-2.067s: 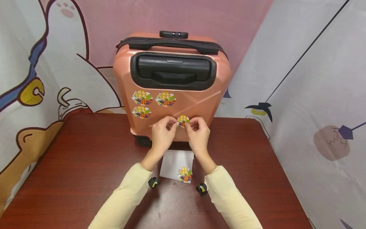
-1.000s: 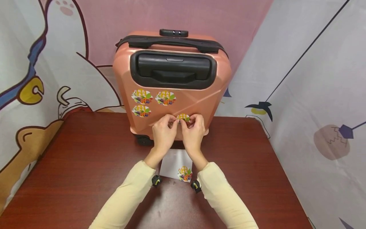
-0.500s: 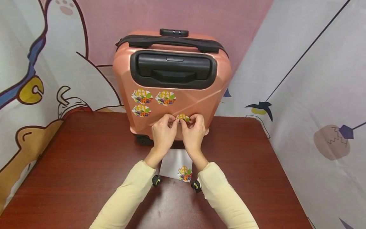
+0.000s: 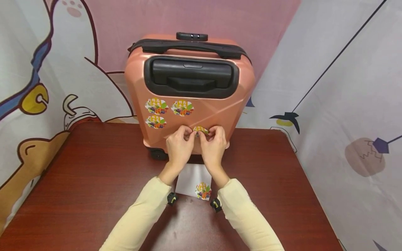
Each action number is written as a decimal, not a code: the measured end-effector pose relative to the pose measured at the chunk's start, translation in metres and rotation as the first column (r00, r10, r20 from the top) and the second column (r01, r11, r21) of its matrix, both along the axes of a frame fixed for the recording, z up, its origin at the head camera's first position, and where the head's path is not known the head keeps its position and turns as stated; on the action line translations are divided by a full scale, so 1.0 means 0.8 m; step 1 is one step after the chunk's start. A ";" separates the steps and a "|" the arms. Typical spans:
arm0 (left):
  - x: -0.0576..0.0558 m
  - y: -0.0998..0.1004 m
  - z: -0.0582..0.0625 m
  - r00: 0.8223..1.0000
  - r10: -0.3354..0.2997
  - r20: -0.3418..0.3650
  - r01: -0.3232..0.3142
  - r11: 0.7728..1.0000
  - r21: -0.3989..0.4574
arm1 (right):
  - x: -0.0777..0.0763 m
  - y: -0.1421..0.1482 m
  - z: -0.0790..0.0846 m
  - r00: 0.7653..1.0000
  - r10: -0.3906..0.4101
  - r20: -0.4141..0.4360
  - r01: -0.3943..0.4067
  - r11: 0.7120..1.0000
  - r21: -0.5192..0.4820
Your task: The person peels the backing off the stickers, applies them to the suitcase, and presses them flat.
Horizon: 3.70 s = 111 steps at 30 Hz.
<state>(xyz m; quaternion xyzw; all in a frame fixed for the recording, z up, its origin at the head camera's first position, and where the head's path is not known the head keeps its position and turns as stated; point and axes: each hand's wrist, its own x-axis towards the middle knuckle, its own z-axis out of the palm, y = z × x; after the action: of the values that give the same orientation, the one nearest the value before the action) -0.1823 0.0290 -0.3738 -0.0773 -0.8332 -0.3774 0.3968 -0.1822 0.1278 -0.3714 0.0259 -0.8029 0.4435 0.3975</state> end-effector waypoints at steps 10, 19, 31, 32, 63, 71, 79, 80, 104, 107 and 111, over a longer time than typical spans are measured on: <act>0.001 -0.005 -0.002 1.000 -0.004 0.011 0.003 1.000 0.027 | -0.001 0.000 -0.001 1.000 -0.010 0.002 0.010 1.000 -0.004; 0.001 -0.009 -0.003 1.000 -0.015 0.022 0.014 0.999 0.043 | 0.000 0.001 0.001 1.000 -0.022 -0.021 0.022 1.000 0.000; 0.000 -0.011 -0.004 0.999 -0.028 0.042 0.026 0.998 0.048 | 0.000 0.009 0.000 0.999 -0.033 -0.008 0.033 0.999 0.001; 0.000 -0.011 -0.004 0.999 -0.029 0.041 0.027 0.998 0.049 | 0.001 0.010 0.000 0.999 -0.035 -0.005 0.035 0.999 -0.001; 0.007 -0.025 -0.024 0.859 -0.491 0.148 0.430 0.847 0.313 | 0.007 0.040 -0.013 0.971 0.227 0.074 -0.225 0.974 -0.034; 0.008 -0.031 -0.021 0.808 -0.567 0.159 0.479 0.790 0.382 | 0.011 0.033 -0.007 0.881 0.456 0.129 -0.430 0.883 -0.186; 0.008 -0.032 -0.020 0.794 -0.582 0.177 0.482 0.779 0.400 | 0.019 0.023 0.015 0.848 0.518 0.111 -0.484 0.843 -0.234; 0.008 -0.032 -0.020 0.793 -0.582 0.178 0.481 0.779 0.403 | 0.016 0.023 0.014 0.844 0.528 0.097 -0.494 0.834 -0.247; 0.006 -0.031 -0.015 0.790 -0.579 0.200 0.465 0.779 0.421 | 0.018 0.017 0.021 0.827 0.556 0.081 -0.526 0.817 -0.237; 0.007 -0.031 -0.015 0.789 -0.580 0.203 0.466 0.780 0.419 | 0.021 0.018 0.015 0.834 0.540 0.116 -0.502 0.828 -0.248; 0.007 -0.031 -0.015 0.787 -0.584 0.199 0.469 0.776 0.421 | 0.021 0.019 0.015 0.835 0.538 0.118 -0.496 0.827 -0.266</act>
<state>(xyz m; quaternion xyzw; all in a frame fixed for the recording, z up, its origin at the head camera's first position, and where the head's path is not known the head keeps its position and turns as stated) -0.1765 0.0042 -0.3862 -0.1768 -0.7487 -0.6232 0.1407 -0.1655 0.1429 -0.3591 0.1562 -0.7438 0.6230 0.1849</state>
